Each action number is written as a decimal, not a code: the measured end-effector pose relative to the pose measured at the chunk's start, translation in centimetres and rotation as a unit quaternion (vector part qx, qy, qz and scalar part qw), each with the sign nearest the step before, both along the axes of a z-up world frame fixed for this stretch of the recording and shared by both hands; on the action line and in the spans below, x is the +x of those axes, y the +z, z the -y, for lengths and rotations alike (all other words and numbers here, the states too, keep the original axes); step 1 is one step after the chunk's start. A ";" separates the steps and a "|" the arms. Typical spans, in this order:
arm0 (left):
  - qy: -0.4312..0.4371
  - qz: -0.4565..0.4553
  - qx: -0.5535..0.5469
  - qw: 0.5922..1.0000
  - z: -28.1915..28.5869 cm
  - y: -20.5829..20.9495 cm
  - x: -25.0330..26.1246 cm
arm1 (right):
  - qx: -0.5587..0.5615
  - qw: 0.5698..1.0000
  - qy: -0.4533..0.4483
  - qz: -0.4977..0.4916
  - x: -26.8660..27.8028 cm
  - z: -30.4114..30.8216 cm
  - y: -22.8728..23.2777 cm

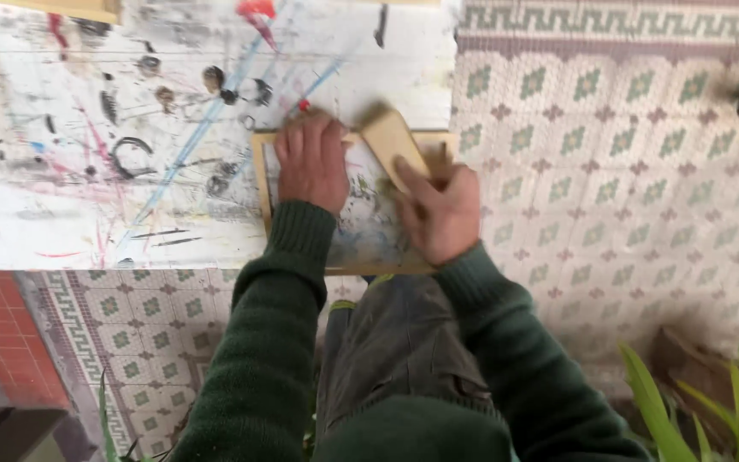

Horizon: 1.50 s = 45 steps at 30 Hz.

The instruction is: Assemble and sand a wooden picture frame for artwork.

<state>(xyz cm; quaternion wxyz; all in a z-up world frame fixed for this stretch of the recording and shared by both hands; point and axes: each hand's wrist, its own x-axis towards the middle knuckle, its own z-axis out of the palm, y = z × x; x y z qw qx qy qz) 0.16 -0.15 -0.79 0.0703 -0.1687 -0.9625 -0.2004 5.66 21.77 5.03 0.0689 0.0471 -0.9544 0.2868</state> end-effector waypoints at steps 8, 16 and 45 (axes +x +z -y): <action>0.006 0.015 0.044 0.999 -0.5 1.6 -0.4 | -0.056 0.996 -0.061 0.045 -1.9 0.5 0.8; 0.005 0.008 -0.025 1.000 -0.3 0.5 1.5 | 0.035 0.998 -0.038 0.021 -1.9 0.0 0.4; 0.007 0.021 0.017 1.000 0.1 0.8 0.3 | 0.016 1.000 0.000 0.008 -0.7 -2.3 -0.7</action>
